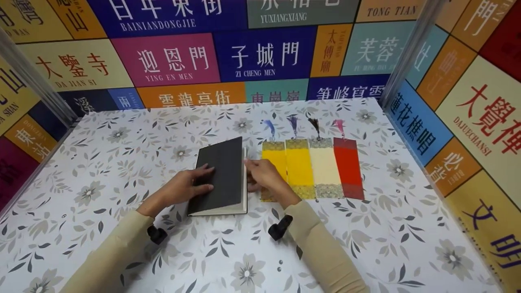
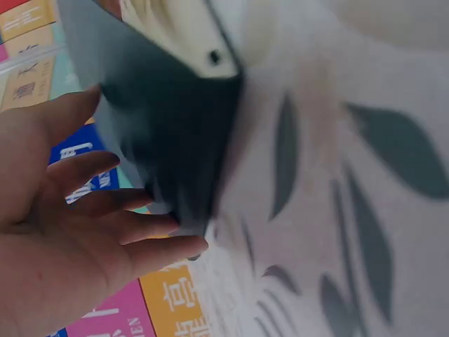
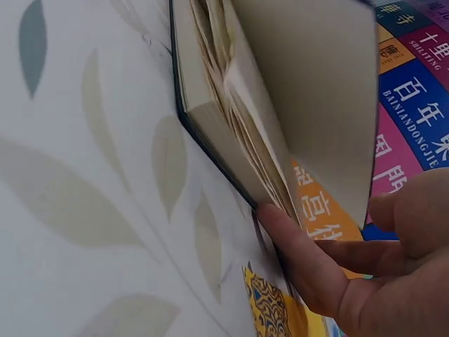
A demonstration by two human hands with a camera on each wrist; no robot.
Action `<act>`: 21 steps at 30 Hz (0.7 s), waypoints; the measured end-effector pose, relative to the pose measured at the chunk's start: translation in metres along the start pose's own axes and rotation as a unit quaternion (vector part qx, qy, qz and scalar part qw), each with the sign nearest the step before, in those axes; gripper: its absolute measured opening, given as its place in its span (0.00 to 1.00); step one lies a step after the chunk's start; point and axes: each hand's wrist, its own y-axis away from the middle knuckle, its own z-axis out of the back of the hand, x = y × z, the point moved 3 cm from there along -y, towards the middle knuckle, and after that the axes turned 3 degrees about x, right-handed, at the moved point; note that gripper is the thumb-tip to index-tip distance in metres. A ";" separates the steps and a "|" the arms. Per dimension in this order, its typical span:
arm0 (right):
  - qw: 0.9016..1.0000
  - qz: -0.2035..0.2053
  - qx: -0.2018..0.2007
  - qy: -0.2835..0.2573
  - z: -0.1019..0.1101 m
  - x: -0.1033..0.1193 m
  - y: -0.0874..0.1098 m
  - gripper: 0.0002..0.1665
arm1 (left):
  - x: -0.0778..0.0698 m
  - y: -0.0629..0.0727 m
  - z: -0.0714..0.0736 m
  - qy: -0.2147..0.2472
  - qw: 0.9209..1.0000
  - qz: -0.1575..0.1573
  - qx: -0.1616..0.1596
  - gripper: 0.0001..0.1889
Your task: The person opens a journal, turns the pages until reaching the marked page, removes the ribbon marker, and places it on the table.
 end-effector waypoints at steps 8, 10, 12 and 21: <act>0.999 0.013 0.004 0.040 -0.006 -0.001 0.004 0.41 | -0.002 -0.002 -0.012 -0.070 0.995 0.034 0.056 0.31; 0.998 0.016 -0.004 0.063 -0.007 -0.001 0.004 0.41 | -0.002 -0.001 -0.013 -0.080 0.994 0.040 0.068 0.32; 0.996 0.017 -0.011 0.084 -0.008 -0.001 0.005 0.42 | -0.002 0.001 -0.012 -0.087 0.992 0.042 0.077 0.32; 0.993 0.027 -0.015 0.116 -0.006 0.006 0.009 0.37 | -0.002 -0.003 0.005 -0.099 0.994 0.027 0.046 0.26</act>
